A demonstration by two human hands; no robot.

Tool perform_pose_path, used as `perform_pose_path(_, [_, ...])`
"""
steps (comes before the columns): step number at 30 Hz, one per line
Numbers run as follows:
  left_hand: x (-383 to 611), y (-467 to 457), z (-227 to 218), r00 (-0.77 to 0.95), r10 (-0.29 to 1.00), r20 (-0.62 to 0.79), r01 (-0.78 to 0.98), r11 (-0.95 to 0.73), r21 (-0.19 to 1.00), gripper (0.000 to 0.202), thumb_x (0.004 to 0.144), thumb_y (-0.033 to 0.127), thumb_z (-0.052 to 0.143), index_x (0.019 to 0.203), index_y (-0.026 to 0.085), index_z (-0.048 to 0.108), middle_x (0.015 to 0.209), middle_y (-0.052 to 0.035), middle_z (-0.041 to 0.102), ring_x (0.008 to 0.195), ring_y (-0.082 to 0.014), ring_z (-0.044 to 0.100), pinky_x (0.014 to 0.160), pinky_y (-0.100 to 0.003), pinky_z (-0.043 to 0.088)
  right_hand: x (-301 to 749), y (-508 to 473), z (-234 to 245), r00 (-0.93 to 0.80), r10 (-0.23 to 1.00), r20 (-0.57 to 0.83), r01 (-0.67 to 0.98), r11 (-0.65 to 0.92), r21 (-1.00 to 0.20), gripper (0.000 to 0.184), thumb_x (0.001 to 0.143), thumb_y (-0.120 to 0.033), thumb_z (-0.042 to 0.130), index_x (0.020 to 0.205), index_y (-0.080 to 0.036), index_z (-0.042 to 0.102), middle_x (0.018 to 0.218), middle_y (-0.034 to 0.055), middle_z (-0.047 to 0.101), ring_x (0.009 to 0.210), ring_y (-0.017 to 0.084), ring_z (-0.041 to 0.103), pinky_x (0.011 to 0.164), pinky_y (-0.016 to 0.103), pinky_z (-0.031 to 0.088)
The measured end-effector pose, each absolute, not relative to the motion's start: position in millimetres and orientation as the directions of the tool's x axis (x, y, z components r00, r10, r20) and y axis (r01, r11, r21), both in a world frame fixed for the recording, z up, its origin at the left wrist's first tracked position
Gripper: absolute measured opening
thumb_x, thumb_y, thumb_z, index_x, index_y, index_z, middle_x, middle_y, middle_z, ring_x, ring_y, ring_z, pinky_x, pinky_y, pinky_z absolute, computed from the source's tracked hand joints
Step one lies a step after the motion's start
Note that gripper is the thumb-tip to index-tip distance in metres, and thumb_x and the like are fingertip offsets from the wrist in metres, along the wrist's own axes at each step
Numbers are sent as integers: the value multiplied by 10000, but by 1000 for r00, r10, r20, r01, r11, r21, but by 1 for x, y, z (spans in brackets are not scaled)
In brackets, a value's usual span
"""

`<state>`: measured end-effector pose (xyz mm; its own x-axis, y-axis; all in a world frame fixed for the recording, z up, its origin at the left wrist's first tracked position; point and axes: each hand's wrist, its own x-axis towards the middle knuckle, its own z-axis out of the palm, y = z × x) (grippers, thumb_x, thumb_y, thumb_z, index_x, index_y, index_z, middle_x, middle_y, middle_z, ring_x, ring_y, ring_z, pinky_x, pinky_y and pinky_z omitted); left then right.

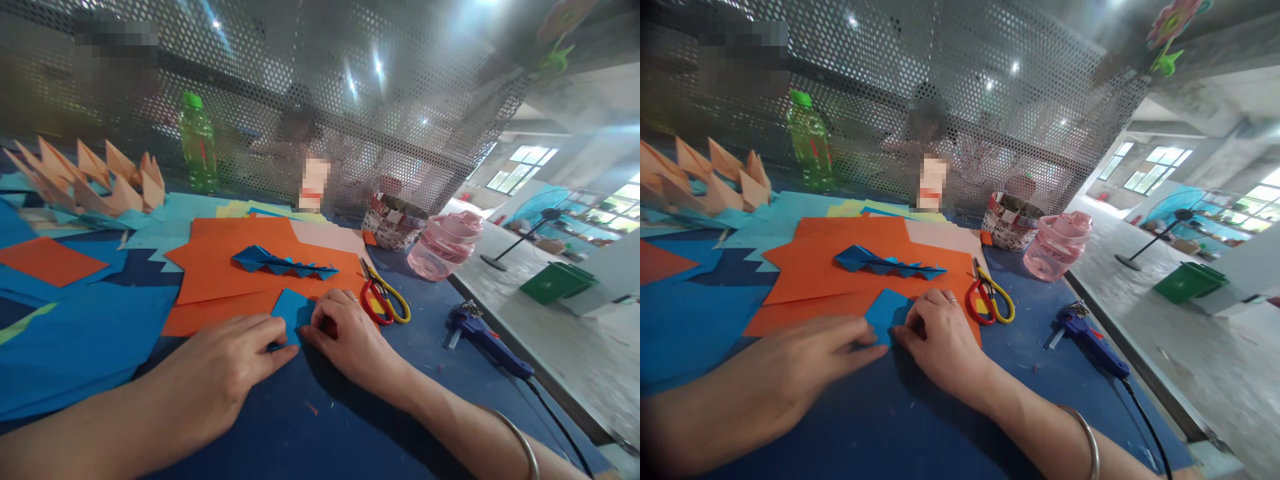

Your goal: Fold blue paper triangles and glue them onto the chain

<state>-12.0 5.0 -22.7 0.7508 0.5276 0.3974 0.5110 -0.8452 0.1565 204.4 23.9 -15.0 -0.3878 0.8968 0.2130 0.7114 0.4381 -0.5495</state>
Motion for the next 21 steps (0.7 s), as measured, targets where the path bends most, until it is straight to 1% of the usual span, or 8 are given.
perform_pose_path(3, [-13,5,-24,775,511,372,513,-852,104,565,782,-42,315,1159,226,641,913,-56,633,755,-203,611,659,-305,497,206,24,-15,-378,900,218,712,433,-553,152,810,-200,724,808,-184,573,895,32,606,894,193,536,819,345,426])
perform_pose_path(6, [-14,5,-22,784,508,357,511,-855,95,554,789,-24,321,1169,217,643,927,-62,644,762,-210,626,654,-312,509,208,25,-16,-377,901,216,712,431,-554,187,807,-149,713,913,-186,564,962,39,617,942,203,540,852,360,425])
perform_pose_path(10, [-13,6,-18,786,495,369,502,-861,86,560,782,-26,327,1159,228,654,928,-52,662,778,-205,642,663,-298,510,214,29,-16,-415,886,209,700,457,-549,201,811,-45,638,923,-188,552,1002,43,614,962,198,536,881,363,418])
perform_pose_path(14, [-13,6,-17,772,486,411,504,-861,71,527,790,-28,338,1106,227,674,984,-51,681,840,-197,653,712,-286,503,217,29,-17,-437,873,217,688,480,-545,231,803,-1,591,932,-187,545,1009,45,606,962,194,529,901,368,413])
perform_pose_path(16, [-14,5,-17,769,482,420,506,-861,60,532,793,-32,338,1111,231,673,990,-47,683,841,-190,655,716,-277,498,216,27,-17,-430,875,222,690,477,-544,210,808,-29,606,934,-185,542,1003,49,604,964,201,527,895,372,418])
perform_pose_path(18, [-14,5,-17,772,477,419,504,-862,53,529,795,-26,335,1108,235,673,983,-45,684,830,-189,653,714,-275,498,213,24,-18,-410,884,224,699,463,-545,190,813,-124,666,945,-184,543,1000,58,603,979,219,524,890,386,422])
perform_pose_path(20, [-14,5,-16,775,477,415,503,-863,52,513,799,-14,331,1084,231,680,975,-49,688,824,-194,654,706,-279,501,210,23,-18,-386,896,219,710,440,-551,242,801,-240,722,960,-184,548,1006,68,600,997,240,521,886,402,425])
perform_pose_path(21, [-14,6,-16,778,475,412,501,-864,50,506,804,-7,328,1074,230,684,976,-52,691,826,-196,655,699,-279,502,209,23,-18,-378,902,212,713,429,-555,262,795,-266,733,964,-183,551,1009,70,599,1001,244,519,884,405,425])
